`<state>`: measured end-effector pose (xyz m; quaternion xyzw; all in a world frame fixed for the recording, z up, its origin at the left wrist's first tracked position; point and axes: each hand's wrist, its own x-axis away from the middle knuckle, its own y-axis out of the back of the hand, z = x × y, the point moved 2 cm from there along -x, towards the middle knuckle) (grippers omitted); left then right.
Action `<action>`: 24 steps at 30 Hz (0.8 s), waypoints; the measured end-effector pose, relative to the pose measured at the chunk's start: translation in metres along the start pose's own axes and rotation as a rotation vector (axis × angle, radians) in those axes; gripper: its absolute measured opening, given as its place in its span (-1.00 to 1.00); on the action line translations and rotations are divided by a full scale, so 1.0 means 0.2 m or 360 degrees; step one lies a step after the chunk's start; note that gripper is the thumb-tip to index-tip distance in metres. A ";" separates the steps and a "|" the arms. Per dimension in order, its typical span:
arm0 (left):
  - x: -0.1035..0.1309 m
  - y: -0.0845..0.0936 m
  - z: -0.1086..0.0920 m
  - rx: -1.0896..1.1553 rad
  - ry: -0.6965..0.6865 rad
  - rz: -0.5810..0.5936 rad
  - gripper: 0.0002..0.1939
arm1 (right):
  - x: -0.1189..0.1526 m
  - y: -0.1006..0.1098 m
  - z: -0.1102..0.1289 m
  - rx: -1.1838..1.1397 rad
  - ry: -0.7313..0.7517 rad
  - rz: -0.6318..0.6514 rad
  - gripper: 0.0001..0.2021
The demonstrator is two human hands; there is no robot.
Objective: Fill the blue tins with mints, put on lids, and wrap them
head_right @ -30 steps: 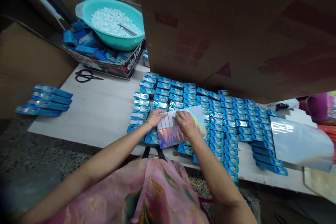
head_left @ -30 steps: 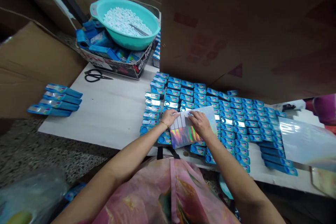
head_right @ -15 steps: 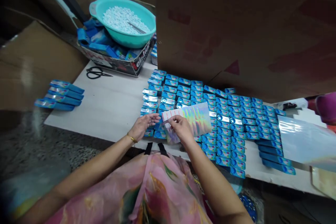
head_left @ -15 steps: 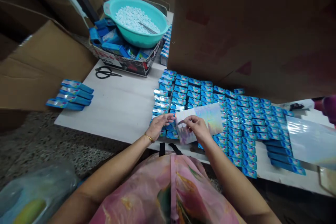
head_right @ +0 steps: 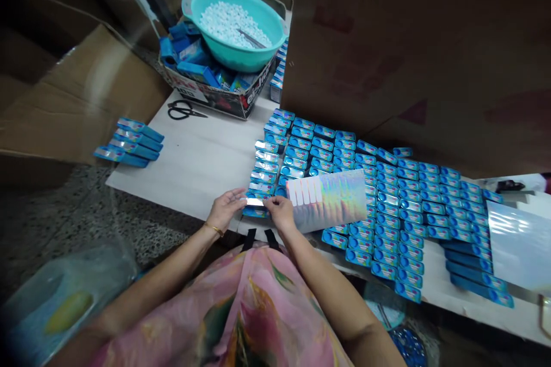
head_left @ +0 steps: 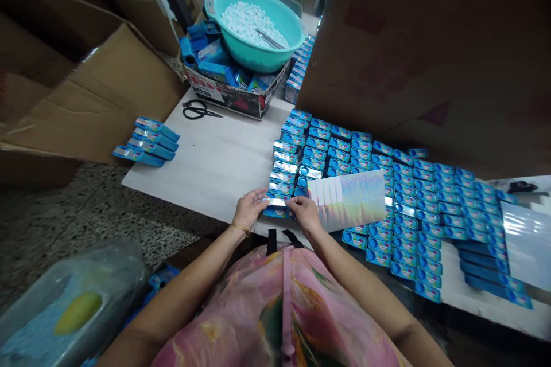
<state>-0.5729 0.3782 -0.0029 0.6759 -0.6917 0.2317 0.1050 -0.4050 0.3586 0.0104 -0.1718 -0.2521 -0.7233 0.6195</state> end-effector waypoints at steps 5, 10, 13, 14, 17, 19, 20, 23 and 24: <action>-0.14 0.05 0.03 -0.0236 -0.0150 -0.0086 -0.49 | -0.09 -0.06 -0.01 0.0343 0.0287 -0.0211 -0.74; -0.14 0.09 0.06 -0.0406 -0.0222 -0.0075 -0.51 | -0.07 -0.09 -0.02 0.0638 0.0366 -0.0267 -0.76; -0.13 0.10 0.06 -0.0498 -0.0295 -0.0096 -0.54 | -0.05 -0.10 -0.02 0.0786 0.0401 -0.0294 -0.78; -0.13 0.10 0.07 -0.0520 -0.0316 -0.0104 -0.55 | -0.05 -0.10 -0.02 0.0820 0.0412 -0.0293 -0.78; -0.14 0.12 0.07 -0.0555 -0.0328 -0.0135 -0.54 | -0.05 -0.11 -0.02 0.0916 0.0469 -0.0267 -0.79; -0.14 0.12 0.08 -0.0558 -0.0312 -0.0136 -0.53 | -0.05 -0.12 -0.01 0.1026 0.0508 -0.0265 -0.80; -0.15 0.12 0.09 -0.0557 -0.0304 -0.0129 -0.53 | -0.05 -0.12 -0.01 0.1102 0.0521 -0.0263 -0.80; -0.16 0.11 0.11 -0.0536 -0.0273 -0.0102 -0.54 | -0.04 -0.13 0.01 0.1393 0.0503 -0.0243 -0.81; -0.16 0.11 0.13 -0.0524 -0.0254 -0.0102 -0.54 | -0.03 -0.13 0.02 0.1500 0.0481 -0.0234 -0.81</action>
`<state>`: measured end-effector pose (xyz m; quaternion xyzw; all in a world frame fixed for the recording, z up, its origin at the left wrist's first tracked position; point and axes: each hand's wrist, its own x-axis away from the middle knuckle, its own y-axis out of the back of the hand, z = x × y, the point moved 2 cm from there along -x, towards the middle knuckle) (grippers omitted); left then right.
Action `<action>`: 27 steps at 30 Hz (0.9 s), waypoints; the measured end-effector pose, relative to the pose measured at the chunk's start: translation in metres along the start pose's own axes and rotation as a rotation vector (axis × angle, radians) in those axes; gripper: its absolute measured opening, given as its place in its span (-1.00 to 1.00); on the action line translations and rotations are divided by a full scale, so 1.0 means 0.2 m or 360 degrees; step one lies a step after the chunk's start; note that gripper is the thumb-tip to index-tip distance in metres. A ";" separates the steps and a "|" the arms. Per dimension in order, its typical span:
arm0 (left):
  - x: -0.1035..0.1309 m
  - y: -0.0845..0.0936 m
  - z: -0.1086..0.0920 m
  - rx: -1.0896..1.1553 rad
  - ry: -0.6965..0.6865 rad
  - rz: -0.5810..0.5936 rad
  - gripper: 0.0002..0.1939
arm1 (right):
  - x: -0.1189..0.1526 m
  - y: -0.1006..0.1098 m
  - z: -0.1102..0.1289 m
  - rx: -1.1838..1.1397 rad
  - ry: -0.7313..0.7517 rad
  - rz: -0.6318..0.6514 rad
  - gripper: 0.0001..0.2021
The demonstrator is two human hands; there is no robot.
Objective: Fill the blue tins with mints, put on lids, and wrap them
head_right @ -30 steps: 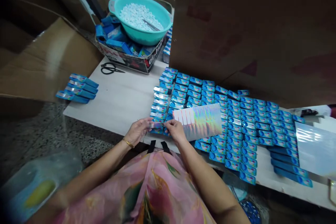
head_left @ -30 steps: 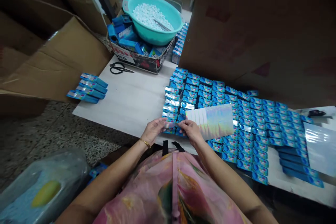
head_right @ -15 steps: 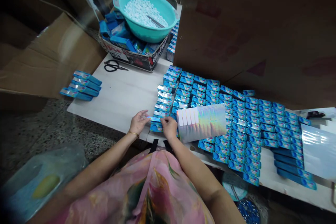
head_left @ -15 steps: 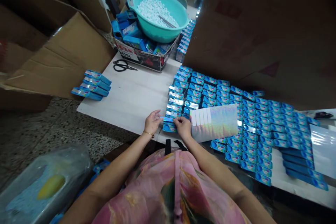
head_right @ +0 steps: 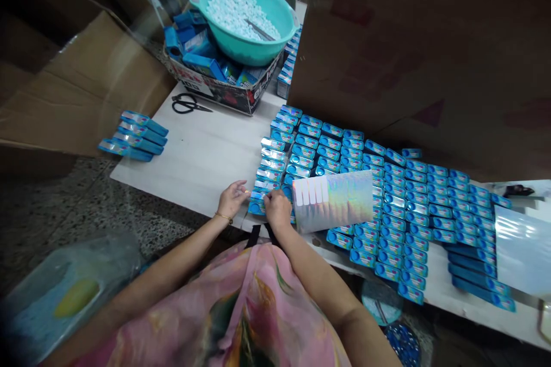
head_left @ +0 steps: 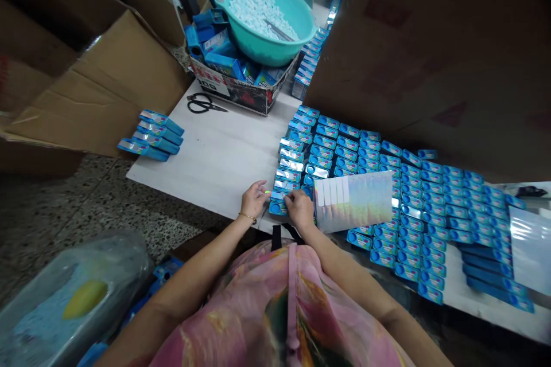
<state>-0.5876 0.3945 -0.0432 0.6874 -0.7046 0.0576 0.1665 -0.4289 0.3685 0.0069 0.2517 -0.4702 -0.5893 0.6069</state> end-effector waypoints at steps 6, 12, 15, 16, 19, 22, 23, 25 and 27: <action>-0.02 0.00 0.08 -0.0107 0.0099 -0.0079 -0.57 | 0.05 0.08 -0.01 0.0549 0.0473 0.0177 -0.70; -0.04 0.05 -0.03 -0.0421 -0.0133 -0.0299 -0.66 | 0.11 0.09 -0.01 0.0730 0.0683 0.0309 -0.57; -0.03 -0.07 -0.23 -0.0485 -0.0465 -0.0130 -0.68 | 0.11 0.19 -0.07 0.0540 0.0765 0.0184 -0.58; -0.03 -0.14 -0.30 -0.0520 -0.0580 -0.0022 -0.69 | 0.11 0.25 -0.12 0.0448 0.0762 0.0072 -0.59; -0.06 -0.39 -0.48 -0.0661 -0.0831 0.0290 -0.65 | 0.06 0.50 -0.34 0.0230 0.0594 -0.0394 -0.62; -0.13 -0.64 -0.55 -0.0811 -0.0824 0.0550 -0.59 | -0.06 0.69 -0.56 0.0298 0.0459 -0.0628 -0.64; -0.15 -0.71 -0.55 -0.0870 -0.0763 0.0628 -0.62 | -0.11 0.72 -0.61 0.0382 0.0471 -0.0601 -0.64; -0.19 -0.81 -0.52 -0.0972 -0.0623 0.0727 -0.75 | -0.19 0.73 -0.67 0.0567 0.0555 -0.0453 -0.64; -0.21 -0.86 -0.50 -0.0999 -0.0560 0.0751 -0.82 | -0.24 0.70 -0.72 0.0703 0.0654 -0.0312 -0.64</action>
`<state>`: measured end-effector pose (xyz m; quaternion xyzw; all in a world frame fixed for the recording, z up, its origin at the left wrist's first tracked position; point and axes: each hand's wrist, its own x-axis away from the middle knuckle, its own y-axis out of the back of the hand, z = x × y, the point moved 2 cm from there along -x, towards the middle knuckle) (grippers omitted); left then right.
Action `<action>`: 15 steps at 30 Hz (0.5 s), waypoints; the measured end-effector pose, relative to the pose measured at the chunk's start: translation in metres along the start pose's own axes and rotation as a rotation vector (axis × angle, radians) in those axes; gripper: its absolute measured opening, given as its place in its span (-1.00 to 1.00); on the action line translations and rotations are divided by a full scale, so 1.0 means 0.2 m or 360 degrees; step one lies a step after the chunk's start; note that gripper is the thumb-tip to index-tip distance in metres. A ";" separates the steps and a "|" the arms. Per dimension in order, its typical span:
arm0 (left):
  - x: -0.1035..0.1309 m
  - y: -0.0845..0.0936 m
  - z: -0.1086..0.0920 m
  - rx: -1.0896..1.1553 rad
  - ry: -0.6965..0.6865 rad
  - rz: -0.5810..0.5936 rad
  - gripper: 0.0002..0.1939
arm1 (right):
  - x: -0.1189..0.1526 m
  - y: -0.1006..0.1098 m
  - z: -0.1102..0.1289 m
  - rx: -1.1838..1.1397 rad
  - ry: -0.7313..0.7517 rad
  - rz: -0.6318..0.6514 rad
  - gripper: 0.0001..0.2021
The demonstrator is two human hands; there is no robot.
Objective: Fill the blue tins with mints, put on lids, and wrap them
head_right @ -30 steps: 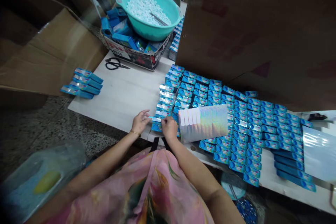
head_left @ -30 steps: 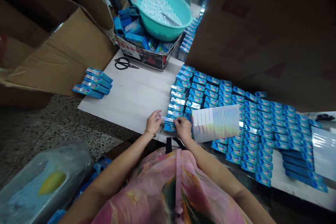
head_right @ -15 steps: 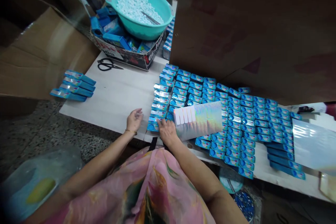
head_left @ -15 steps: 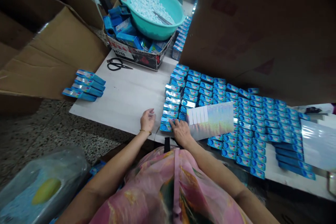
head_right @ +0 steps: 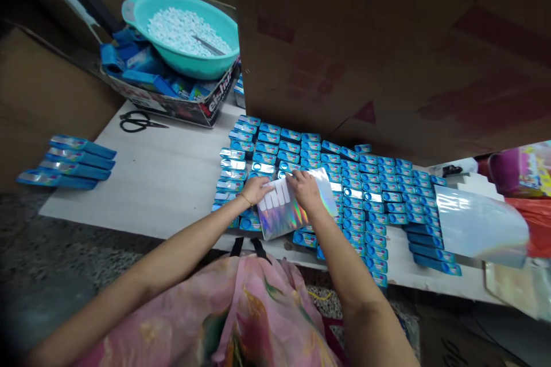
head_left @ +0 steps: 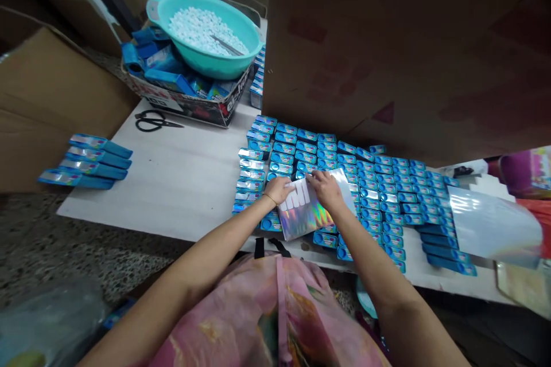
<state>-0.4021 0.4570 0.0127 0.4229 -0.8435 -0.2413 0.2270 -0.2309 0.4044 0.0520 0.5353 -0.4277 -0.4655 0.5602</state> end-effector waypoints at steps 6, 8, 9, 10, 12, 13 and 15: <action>0.02 -0.03 -0.01 0.0079 0.0003 -0.0071 -0.80 | 0.07 -0.10 -0.03 0.0022 0.0194 0.0012 -0.66; 0.02 -0.03 -0.01 0.0046 0.0045 -0.0069 -0.80 | 0.10 -0.06 -0.03 0.0005 0.0190 0.0001 -0.71; 0.01 -0.03 0.00 0.0017 0.0062 -0.0073 -0.79 | 0.11 -0.02 -0.02 -0.0006 0.0170 -0.0006 -0.74; 0.00 -0.03 0.01 -0.0019 0.0076 -0.0081 -0.79 | 0.13 0.04 0.00 -0.0021 0.0140 -0.0010 -0.77; -0.01 -0.04 0.02 -0.0090 0.0089 -0.0099 -0.79 | 0.16 0.18 0.04 -0.0092 0.0053 0.0001 -0.81; -0.01 -0.04 0.02 -0.0115 0.0081 -0.0113 -0.79 | 0.18 0.26 0.07 -0.0162 -0.0002 0.0016 -0.82; -0.01 -0.02 0.02 -0.0121 0.0023 -0.0192 -0.80 | 0.22 0.39 0.12 -0.0383 -0.0142 0.0050 -0.83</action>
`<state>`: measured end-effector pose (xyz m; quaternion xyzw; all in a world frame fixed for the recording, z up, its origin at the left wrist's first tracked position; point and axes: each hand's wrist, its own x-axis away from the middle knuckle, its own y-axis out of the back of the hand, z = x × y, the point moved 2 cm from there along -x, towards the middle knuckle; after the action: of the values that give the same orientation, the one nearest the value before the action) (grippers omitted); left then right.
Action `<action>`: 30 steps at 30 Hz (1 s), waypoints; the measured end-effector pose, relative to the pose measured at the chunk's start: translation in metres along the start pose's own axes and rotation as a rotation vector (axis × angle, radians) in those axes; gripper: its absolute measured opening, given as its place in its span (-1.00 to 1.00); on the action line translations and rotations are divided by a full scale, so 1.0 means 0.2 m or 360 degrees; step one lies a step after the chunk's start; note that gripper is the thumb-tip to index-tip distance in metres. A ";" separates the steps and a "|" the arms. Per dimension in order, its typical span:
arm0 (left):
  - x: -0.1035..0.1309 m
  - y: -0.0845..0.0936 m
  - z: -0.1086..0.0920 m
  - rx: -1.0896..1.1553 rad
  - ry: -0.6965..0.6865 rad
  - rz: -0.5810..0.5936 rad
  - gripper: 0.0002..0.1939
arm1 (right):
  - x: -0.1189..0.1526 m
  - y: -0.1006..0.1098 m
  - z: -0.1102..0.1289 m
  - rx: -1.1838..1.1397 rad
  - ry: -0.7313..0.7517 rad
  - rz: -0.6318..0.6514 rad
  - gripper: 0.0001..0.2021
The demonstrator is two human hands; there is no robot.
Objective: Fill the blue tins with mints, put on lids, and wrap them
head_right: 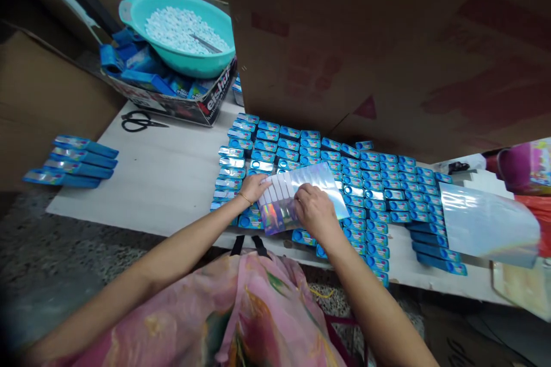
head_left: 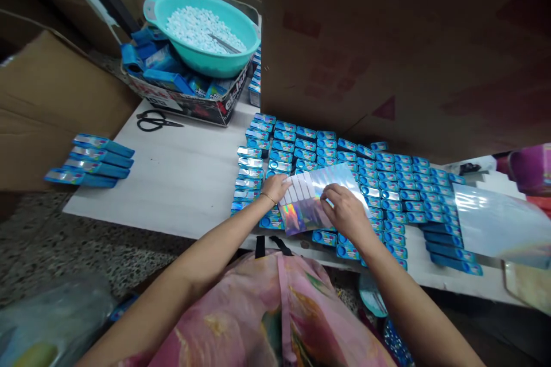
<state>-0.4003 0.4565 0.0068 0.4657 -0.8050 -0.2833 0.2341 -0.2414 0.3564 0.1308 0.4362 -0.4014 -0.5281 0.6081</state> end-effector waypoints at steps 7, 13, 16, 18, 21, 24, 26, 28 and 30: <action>0.26 0.21 -0.03 0.0945 -0.0039 -0.0167 -0.64 | -0.02 -0.08 0.16 -0.1247 -0.0656 0.0049 -0.80; 0.60 0.30 0.12 0.1694 0.0530 -0.0052 -0.57 | -0.04 -0.39 0.35 -0.1995 -0.0976 0.0156 -0.72; 0.71 0.32 0.25 0.1685 0.0659 -0.0257 -0.60 | -0.02 -0.53 0.46 -0.2067 -0.1051 0.0229 -0.70; 0.78 0.33 0.34 0.1629 0.0698 -0.0378 -0.59 | -0.01 -0.63 0.53 -0.2012 -0.1071 0.0218 -0.70; 0.86 0.34 0.46 0.1496 0.0757 -0.0474 -0.58 | 0.00 -0.75 0.61 -0.1909 -0.1056 0.0163 -0.70; 0.90 0.33 0.55 0.1376 0.0764 -0.0468 -0.60 | 0.00 -0.85 0.66 -0.1763 -0.1025 0.0135 -0.69; 0.90 0.32 0.59 0.1293 0.0715 -0.0446 -0.62 | 0.00 -0.89 0.67 -0.1618 -0.0998 0.0125 -0.69; 0.88 0.32 0.62 0.1205 0.0656 -0.0425 -0.65 | 0.00 -0.92 0.67 -0.1491 -0.0955 0.0123 -0.70; 0.86 0.31 0.64 0.1121 0.0615 -0.0401 -0.66 | 0.01 -0.95 0.68 -0.1398 -0.0920 0.0109 -0.71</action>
<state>-0.6004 0.3600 -0.0252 0.6567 -0.7307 0.0754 0.1708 -0.4254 0.3289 -0.0102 -0.0367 -0.3076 -0.7251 0.6150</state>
